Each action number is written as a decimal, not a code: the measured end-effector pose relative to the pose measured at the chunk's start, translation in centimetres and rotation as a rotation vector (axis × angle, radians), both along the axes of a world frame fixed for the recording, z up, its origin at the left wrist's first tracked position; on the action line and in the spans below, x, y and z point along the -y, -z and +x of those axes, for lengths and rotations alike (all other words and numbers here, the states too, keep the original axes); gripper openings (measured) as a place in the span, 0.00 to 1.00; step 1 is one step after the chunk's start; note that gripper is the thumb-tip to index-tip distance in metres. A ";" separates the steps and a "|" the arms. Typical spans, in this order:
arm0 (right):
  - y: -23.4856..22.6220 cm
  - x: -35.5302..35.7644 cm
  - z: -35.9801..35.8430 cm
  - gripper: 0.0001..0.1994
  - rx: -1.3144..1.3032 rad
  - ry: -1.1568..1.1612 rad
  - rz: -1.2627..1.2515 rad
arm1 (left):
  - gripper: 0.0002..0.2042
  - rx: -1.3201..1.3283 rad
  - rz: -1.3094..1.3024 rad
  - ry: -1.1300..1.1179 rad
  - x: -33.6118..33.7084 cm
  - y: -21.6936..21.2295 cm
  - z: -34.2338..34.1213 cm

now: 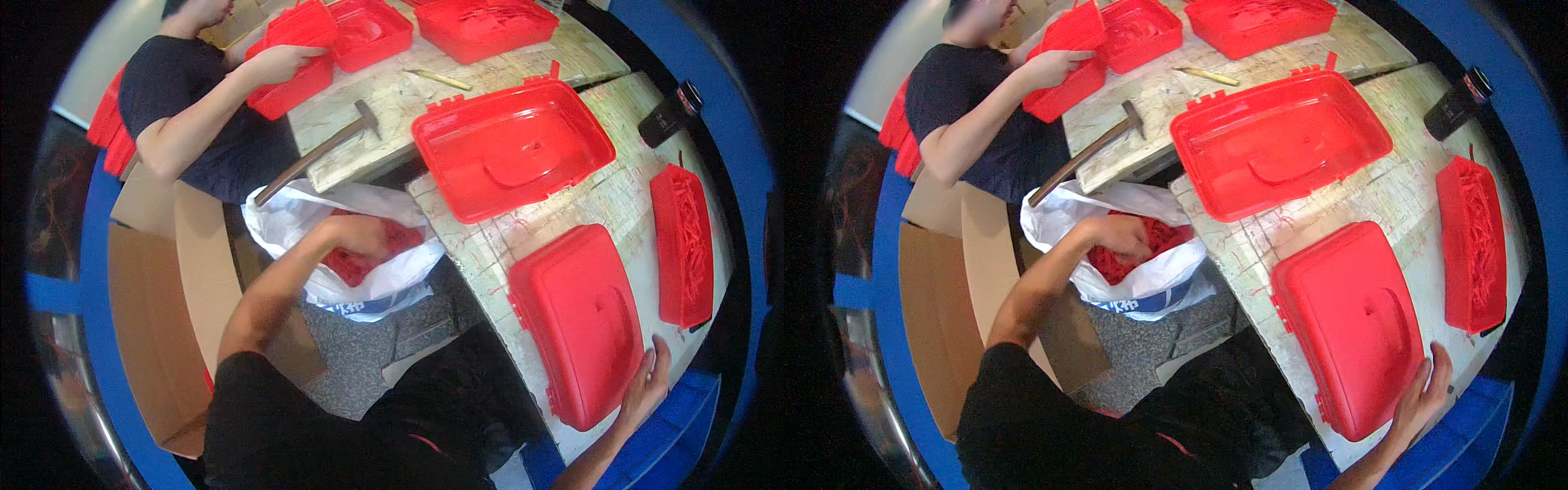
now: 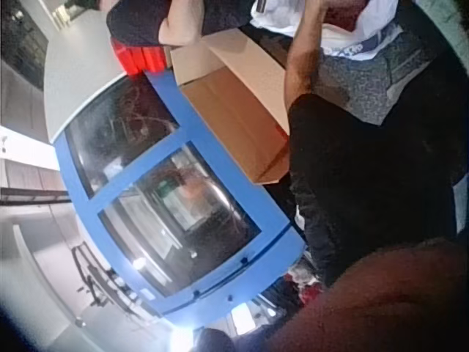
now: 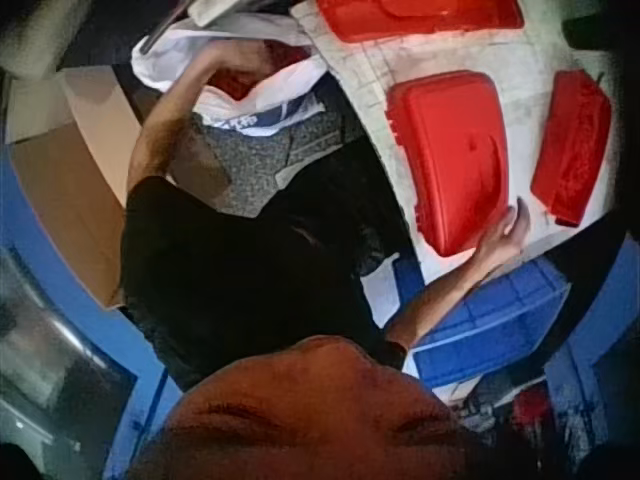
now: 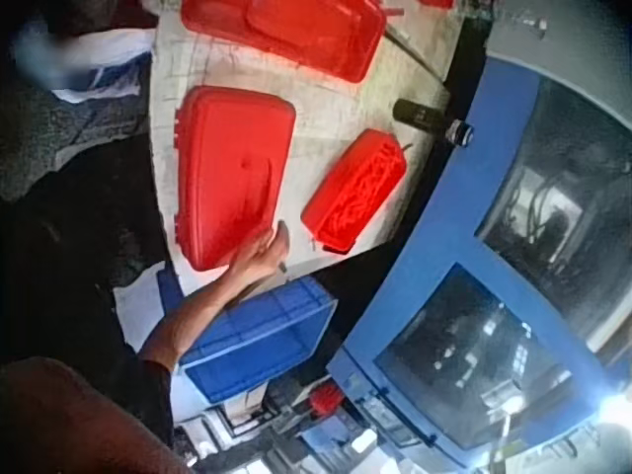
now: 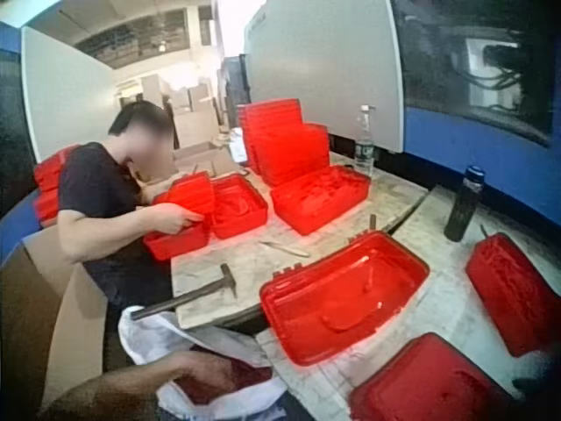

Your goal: The person assembles red plastic containers by snapping lids onto bases and inserting small red plastic pieces into the handles. They repeatedly pick up containers, attach lids, and insert pieces, then place finished units into a blue bin.

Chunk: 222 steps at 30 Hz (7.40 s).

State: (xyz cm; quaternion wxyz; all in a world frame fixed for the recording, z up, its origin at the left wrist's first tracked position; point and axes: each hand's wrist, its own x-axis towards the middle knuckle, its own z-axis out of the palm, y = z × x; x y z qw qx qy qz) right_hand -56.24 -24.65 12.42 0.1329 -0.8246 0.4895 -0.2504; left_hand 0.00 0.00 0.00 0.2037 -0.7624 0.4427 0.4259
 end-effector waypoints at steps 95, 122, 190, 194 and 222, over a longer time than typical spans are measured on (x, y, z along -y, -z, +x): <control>10.3 -17.0 -20.1 0.15 -0.069 1.032 0.082 | 0.27 -0.839 -0.847 -0.029 18.4 -5.1 -28.4; 2.0 -14.0 -5.9 0.11 0.496 0.498 0.250 | 0.21 -0.637 -1.303 -0.387 22.9 -5.3 -38.3; -2.7 -22.6 -2.8 0.11 1.314 0.582 0.851 | 0.23 -1.556 -0.264 -0.745 11.9 -15.1 -37.7; -2.1 -23.7 -2.1 0.09 1.214 0.500 0.669 | 0.26 -1.375 -0.342 -0.730 11.6 -16.2 -39.4; -1.4 -25.0 -4.5 0.12 1.604 0.563 0.827 | 0.26 -1.905 -0.111 -0.804 11.7 -14.8 -39.9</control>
